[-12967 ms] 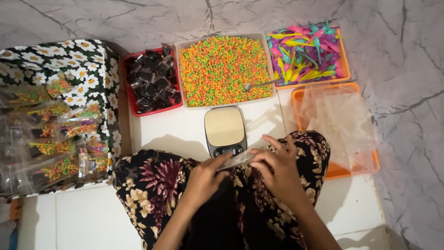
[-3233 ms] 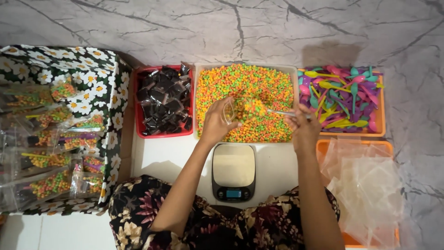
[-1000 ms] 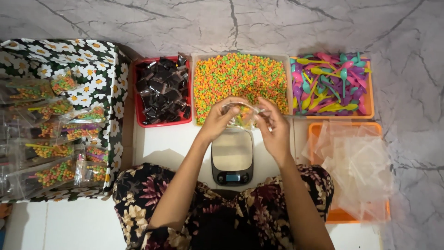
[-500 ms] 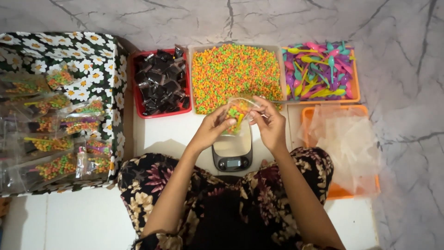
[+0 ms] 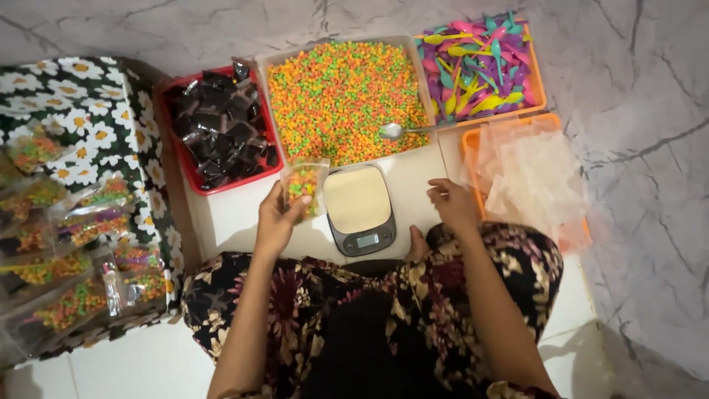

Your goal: Packaging small multi-colored candies into individual plastic bags, weighing them on a digital scale, and sealing them.

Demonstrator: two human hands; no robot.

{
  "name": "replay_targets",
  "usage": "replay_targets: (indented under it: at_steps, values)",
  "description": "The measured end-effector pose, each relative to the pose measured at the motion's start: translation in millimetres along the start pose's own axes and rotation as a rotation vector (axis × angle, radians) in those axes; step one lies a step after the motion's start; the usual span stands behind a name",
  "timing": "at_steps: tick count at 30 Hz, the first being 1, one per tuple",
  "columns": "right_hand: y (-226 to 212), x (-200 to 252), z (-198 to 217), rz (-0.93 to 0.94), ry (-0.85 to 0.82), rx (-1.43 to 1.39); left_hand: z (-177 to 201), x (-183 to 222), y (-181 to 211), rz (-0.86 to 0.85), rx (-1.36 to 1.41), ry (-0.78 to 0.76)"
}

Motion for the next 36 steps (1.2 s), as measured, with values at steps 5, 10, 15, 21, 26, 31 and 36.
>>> replay_targets:
  at_steps: [5,10,15,21,26,31,36]
  values:
    - [100.2,-61.2,-51.8,-0.076,0.036,0.431,-26.2,12.5,6.4,0.059,0.100,0.033]
    - [152.9,-74.5,-81.8,-0.270,-0.021,0.409,-44.4,22.0,-12.5,0.116,0.134,0.028]
    - [137.6,-84.6,-65.2,-0.094,0.236,0.834,-54.7,17.3,-46.2,0.129,0.201,0.017]
    - [112.7,-81.4,-61.8,-0.108,0.315,0.636,-55.3,14.7,-26.3,0.096,0.180,-0.003]
    - [109.0,-113.8,-90.6,-0.030,0.157,0.407,-46.8,8.0,-40.6,0.109,0.151,-0.008]
    - [-25.3,-103.0,-37.7,0.366,0.291,0.109,-41.6,-1.2,-65.3,0.111,0.154,-0.010]
    - [-80.9,-120.6,15.6,0.239,0.375,-0.524,-58.2,-5.4,-45.5,0.102,0.147,-0.053]
Point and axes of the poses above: each hand's wrist, its own x-axis away from the middle knuckle, its own z-axis out of the back of the hand, y = z × x, the point moved 8 cm from there along -x, towards the middle knuckle, and after that the axes turned 8 degrees about y, right-handed, at the moved point
